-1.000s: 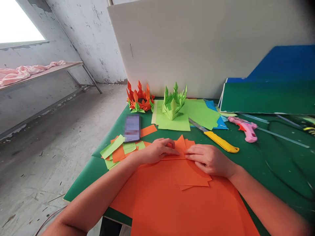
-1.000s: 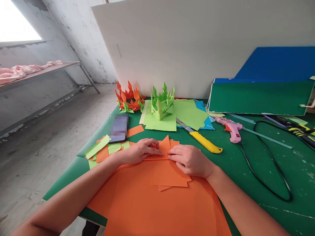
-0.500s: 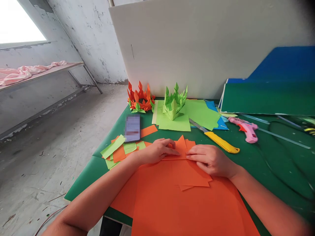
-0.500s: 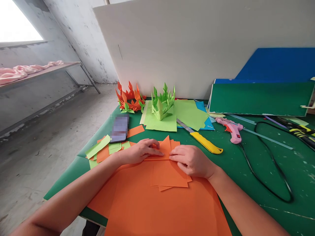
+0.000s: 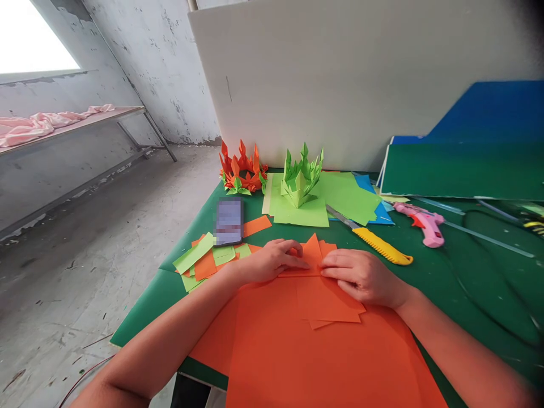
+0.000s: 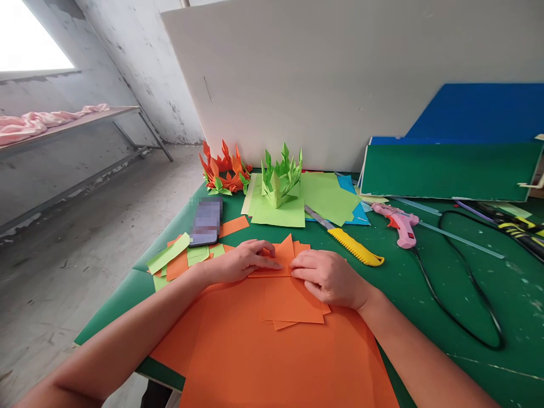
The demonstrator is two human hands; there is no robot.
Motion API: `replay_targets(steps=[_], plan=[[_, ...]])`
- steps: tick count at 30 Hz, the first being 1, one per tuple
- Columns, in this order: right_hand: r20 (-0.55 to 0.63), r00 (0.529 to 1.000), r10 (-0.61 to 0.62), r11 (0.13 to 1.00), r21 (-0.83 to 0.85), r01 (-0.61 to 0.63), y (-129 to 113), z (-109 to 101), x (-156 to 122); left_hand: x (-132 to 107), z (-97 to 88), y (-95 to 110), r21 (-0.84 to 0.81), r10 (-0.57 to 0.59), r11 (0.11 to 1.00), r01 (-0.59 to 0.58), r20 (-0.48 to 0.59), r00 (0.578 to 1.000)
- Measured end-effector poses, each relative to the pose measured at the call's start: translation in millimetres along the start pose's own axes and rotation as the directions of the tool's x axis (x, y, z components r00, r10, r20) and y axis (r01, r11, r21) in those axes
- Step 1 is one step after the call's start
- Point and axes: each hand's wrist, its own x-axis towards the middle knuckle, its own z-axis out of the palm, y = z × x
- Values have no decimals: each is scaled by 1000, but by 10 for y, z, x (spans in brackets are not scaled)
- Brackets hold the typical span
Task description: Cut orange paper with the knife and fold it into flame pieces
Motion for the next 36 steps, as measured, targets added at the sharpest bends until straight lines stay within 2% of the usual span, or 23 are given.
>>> replay_targets(steps=[8, 14, 19, 25, 29, 36], plan=[[11, 998, 55, 995, 89, -55, -46, 44, 57, 0, 0, -11, -15, 27, 1000, -27, -11, 1000], [53, 998, 15, 1000, 4, -15, -86, 111, 123, 10, 6, -16, -7, 33, 999, -34, -15, 999], [27, 1000, -14, 998, -65, 16, -125, 163, 167, 14, 2, -9, -17, 27, 999, -27, -19, 999], [-18, 1000, -3, 1000, -24, 2, -90, 139, 109, -16, 12, -16, 22, 18, 1000, -18, -1, 1000], [13, 1000, -11, 1000, 7, 11, -77, 113, 74, -29, 20, -26, 51, 21, 998, -22, 10, 1000], [35, 998, -58, 994, -89, 61, -123, 137, 130, -10, 13, -14, 23, 23, 999, -23, -11, 1000]])
